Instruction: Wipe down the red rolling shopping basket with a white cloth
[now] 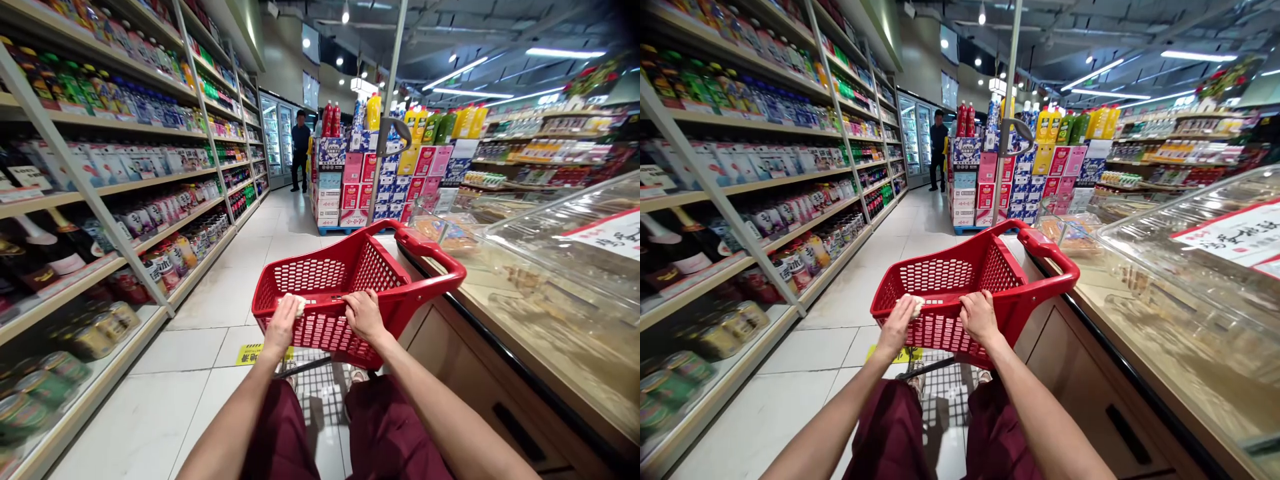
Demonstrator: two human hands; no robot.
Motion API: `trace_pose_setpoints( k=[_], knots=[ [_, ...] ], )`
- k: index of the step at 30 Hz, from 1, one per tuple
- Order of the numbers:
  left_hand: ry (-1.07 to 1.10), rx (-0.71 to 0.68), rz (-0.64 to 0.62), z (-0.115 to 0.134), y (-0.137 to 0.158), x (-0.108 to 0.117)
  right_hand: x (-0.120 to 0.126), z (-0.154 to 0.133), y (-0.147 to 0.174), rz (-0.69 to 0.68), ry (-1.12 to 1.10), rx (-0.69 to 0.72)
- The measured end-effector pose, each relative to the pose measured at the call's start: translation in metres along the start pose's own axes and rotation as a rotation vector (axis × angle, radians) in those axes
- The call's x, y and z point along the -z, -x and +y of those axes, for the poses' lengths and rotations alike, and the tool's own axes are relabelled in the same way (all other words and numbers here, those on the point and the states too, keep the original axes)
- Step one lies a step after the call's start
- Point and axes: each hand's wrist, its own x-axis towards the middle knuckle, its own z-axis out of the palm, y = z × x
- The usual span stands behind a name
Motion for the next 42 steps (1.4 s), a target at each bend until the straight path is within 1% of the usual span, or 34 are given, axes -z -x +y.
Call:
trace_pose_setpoints(
  k=[3,4,5,6,8,9,10,11,13,14,15,16,17,19,20,21,22,25,26,27,30,31,32,33,35,36,37,38,40,42],
  knots=[
    [-0.045,0.174,0.084,-0.012,0.007,0.004,-0.003,-0.004,0.001,0.016,-0.003,-0.020],
    [-0.057,0.209,0.112,-0.011,0.008,0.004,-0.005,-0.007,0.001,0.023,-0.006,-0.037],
    [-0.057,0.208,0.126,-0.008,0.008,0.002,-0.006,-0.009,0.000,0.025,-0.009,-0.049],
    [-0.047,0.173,0.122,-0.003,0.006,0.000,-0.008,-0.012,0.000,0.024,-0.013,-0.057],
    [-0.008,0.052,0.076,0.008,0.004,-0.004,-0.009,-0.016,0.001,0.021,-0.026,-0.058],
    [0.007,0.005,0.052,0.009,0.004,-0.004,-0.010,-0.017,0.001,0.023,-0.033,-0.054],
    [0.012,-0.009,0.044,0.008,0.005,-0.002,-0.010,-0.018,0.002,0.028,-0.041,-0.050],
    [0.007,0.011,0.053,0.004,0.008,0.001,-0.010,-0.018,0.004,0.036,-0.047,-0.046],
    [-0.024,0.135,0.122,-0.007,0.014,0.007,-0.011,-0.020,0.007,0.050,-0.053,-0.036],
    [-0.036,0.193,0.152,-0.009,0.016,0.008,-0.012,-0.023,0.009,0.051,-0.052,-0.030],
    [-0.038,0.217,0.168,-0.008,0.017,0.008,-0.014,-0.026,0.010,0.049,-0.050,-0.025],
    [-0.029,0.201,0.170,-0.004,0.017,0.007,-0.016,-0.029,0.012,0.045,-0.049,-0.022],
    [-0.010,0.152,0.154,0.002,0.015,0.004,-0.019,-0.033,0.013,0.037,-0.051,-0.017],
    [0.034,0.012,0.097,0.015,0.009,-0.001,-0.023,-0.038,0.015,0.019,-0.058,-0.003],
    [0.051,-0.034,0.072,0.018,0.007,-0.003,-0.024,-0.040,0.015,0.014,-0.060,0.001],
    [0.057,-0.044,0.066,0.018,0.006,-0.004,-0.025,-0.040,0.016,0.010,-0.059,0.005],
    [0.051,-0.013,0.079,0.014,0.005,-0.004,-0.026,-0.040,0.016,0.005,-0.057,0.010],
    [0.006,0.175,0.174,0.000,0.006,-0.003,-0.026,-0.039,0.015,-0.006,-0.047,0.022],
    [0.006,0.202,0.186,-0.001,0.005,-0.003,-0.027,-0.039,0.014,-0.010,-0.044,0.023],
    [0.020,0.189,0.173,0.001,0.003,-0.005,-0.028,-0.040,0.012,-0.015,-0.042,0.022],
    [0.108,0.034,0.062,0.014,-0.008,-0.010,-0.029,-0.045,0.002,-0.050,-0.028,-0.004],
    [0.127,0.009,0.032,0.016,-0.011,-0.010,-0.029,-0.047,-0.003,-0.069,-0.021,-0.016],
    [0.134,0.024,0.027,0.016,-0.014,-0.009,-0.028,-0.048,-0.007,-0.088,-0.015,-0.024],
    [0.128,0.077,0.048,0.013,-0.016,-0.008,-0.027,-0.048,-0.010,-0.106,-0.008,-0.027],
    [0.105,0.215,0.123,0.006,-0.017,-0.005,-0.025,-0.048,-0.016,-0.126,0.000,-0.019],
    [0.102,0.254,0.150,0.005,-0.018,-0.005,-0.024,-0.049,-0.018,-0.127,-0.001,-0.012],
    [0.115,0.248,0.151,0.007,-0.018,-0.005,-0.024,-0.049,-0.019,-0.122,-0.008,-0.008],
    [0.142,0.198,0.125,0.012,-0.018,-0.006,-0.025,-0.051,-0.020,-0.115,-0.022,-0.004],
    [0.220,0.066,0.040,0.027,-0.019,-0.007,-0.028,-0.057,-0.020,-0.102,-0.062,0.022],
    [0.273,0.013,-0.028,0.039,-0.019,-0.005,-0.033,-0.065,-0.021,-0.109,-0.099,0.053]
  ],
)
